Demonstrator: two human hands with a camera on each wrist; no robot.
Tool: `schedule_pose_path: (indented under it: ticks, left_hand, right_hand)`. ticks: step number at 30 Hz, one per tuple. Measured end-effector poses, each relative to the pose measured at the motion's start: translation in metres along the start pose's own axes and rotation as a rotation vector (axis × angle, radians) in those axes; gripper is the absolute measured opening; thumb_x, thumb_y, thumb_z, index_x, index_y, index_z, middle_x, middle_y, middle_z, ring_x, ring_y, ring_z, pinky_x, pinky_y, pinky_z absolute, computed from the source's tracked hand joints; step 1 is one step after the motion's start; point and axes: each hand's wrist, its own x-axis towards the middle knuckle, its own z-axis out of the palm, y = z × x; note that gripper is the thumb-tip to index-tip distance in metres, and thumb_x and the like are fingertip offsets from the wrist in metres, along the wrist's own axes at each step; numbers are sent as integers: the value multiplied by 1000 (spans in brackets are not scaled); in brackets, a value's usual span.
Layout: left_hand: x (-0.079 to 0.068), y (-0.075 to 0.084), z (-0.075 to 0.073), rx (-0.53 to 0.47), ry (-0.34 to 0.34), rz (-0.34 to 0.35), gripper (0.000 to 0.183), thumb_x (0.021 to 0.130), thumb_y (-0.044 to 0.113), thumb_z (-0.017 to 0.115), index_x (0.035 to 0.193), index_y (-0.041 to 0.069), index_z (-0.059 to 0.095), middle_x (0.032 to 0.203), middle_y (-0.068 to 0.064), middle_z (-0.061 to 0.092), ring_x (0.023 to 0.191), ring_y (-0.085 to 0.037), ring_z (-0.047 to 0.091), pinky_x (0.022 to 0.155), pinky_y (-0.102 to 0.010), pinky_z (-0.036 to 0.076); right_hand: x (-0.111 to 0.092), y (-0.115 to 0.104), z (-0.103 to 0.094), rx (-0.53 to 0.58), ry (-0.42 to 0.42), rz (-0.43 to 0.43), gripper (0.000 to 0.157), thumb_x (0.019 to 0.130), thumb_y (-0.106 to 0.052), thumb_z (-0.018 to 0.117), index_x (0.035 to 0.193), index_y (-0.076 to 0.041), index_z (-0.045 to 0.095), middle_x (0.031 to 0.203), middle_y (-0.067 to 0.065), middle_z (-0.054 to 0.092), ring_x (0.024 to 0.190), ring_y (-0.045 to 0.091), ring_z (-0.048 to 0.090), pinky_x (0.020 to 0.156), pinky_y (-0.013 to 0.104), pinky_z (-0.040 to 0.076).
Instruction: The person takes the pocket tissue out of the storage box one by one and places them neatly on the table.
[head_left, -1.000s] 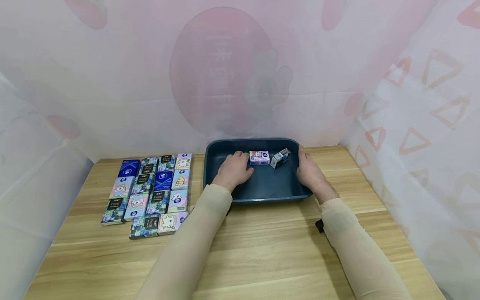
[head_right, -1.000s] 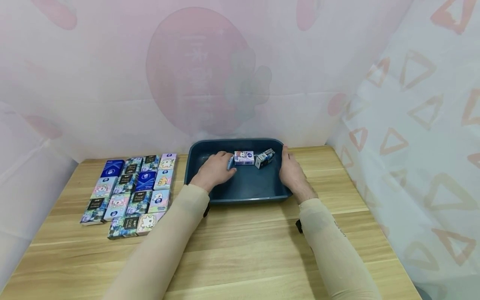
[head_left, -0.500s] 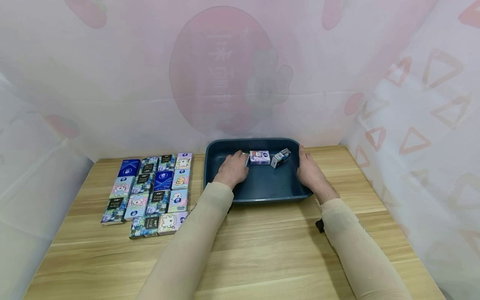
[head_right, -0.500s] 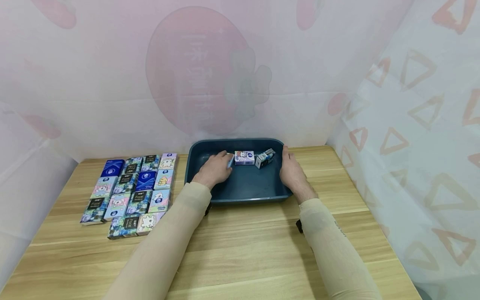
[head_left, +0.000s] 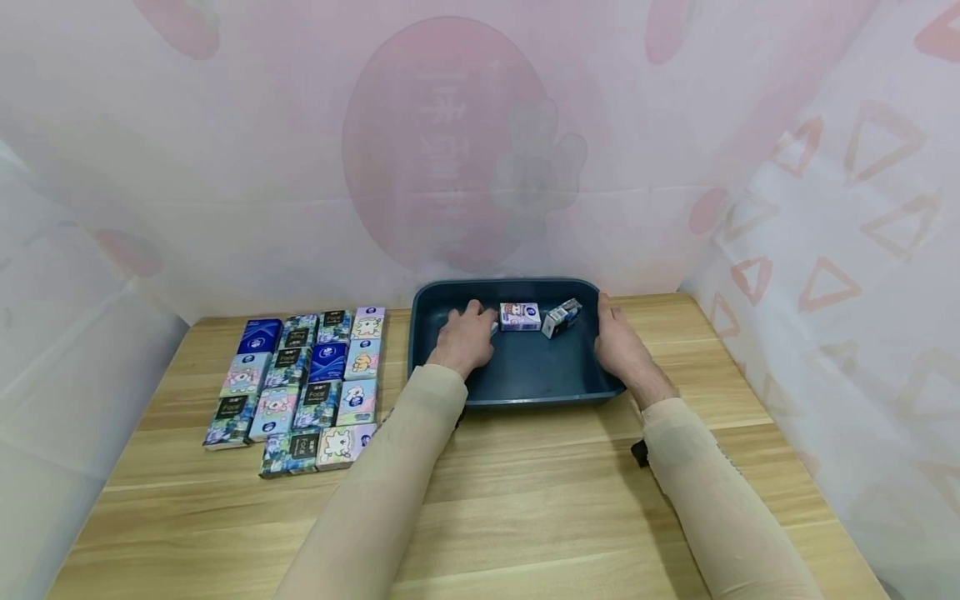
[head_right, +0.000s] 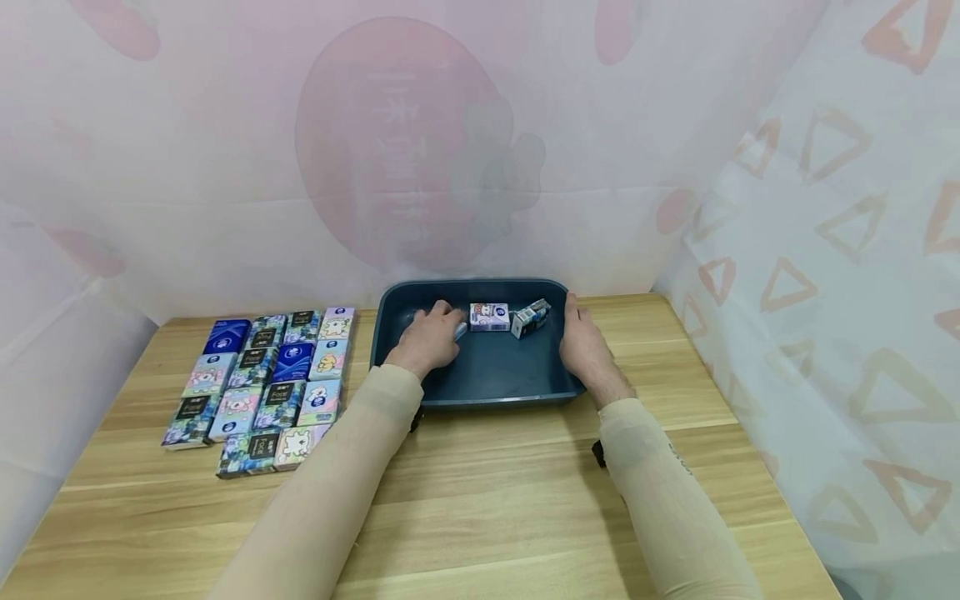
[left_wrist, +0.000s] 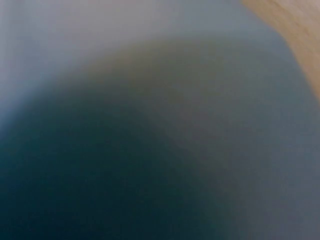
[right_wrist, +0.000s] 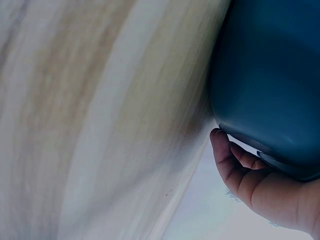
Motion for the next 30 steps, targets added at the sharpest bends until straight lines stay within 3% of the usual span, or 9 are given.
schedule_pose_path:
  ticks: [2, 5, 12, 17, 23, 30]
  left_hand:
    - [-4, 1, -1, -3, 5, -6, 54, 115, 12, 75, 167, 15, 63, 175, -17, 51, 145, -43, 58, 126, -59, 60]
    - [-4, 0, -2, -10, -8, -12, 44, 113, 14, 80, 155, 15, 71, 171, -20, 52, 143, -43, 61, 124, -59, 61]
    - [-6, -5, -4, -8, -48, 7, 36, 108, 19, 88, 141, 13, 75, 155, -22, 68, 138, -41, 67, 123, -59, 62]
    - [-11, -8, -9, 30, -55, 66, 38, 107, 18, 90, 142, 12, 76, 146, -18, 75, 132, -37, 72, 120, -54, 64]
    - [-26, -12, -19, 66, -37, 138, 37, 107, 18, 90, 141, 11, 77, 139, -16, 79, 126, -34, 76, 115, -50, 65]
    - [-47, -19, -34, 87, 5, 154, 40, 109, 18, 87, 148, 10, 76, 141, -13, 82, 129, -31, 78, 119, -49, 66]
  right_hand:
    - [3, 8, 5, -13, 18, -21, 81, 115, -1, 39, 186, 3, 1, 181, 46, 34, 163, 56, 53, 130, 62, 55]
    - [3, 7, 5, -22, 21, -26, 81, 115, -1, 39, 186, 4, 1, 180, 47, 35, 160, 57, 54, 126, 63, 57]
    - [79, 100, 66, -72, 59, -58, 92, 113, -5, 44, 189, -9, -7, 179, 42, 40, 151, 53, 64, 117, 65, 63]
    - [76, 94, 64, -52, 72, -37, 92, 111, -3, 46, 189, -9, -1, 178, 40, 43, 154, 53, 62, 121, 66, 60]
    - [43, 56, 36, -37, 38, -15, 88, 111, -1, 47, 188, -3, 4, 179, 40, 43, 158, 50, 59, 127, 64, 56]
    - [6, 9, 5, -14, 21, -13, 84, 111, 4, 43, 186, 4, 4, 176, 47, 40, 159, 59, 53, 131, 69, 51]
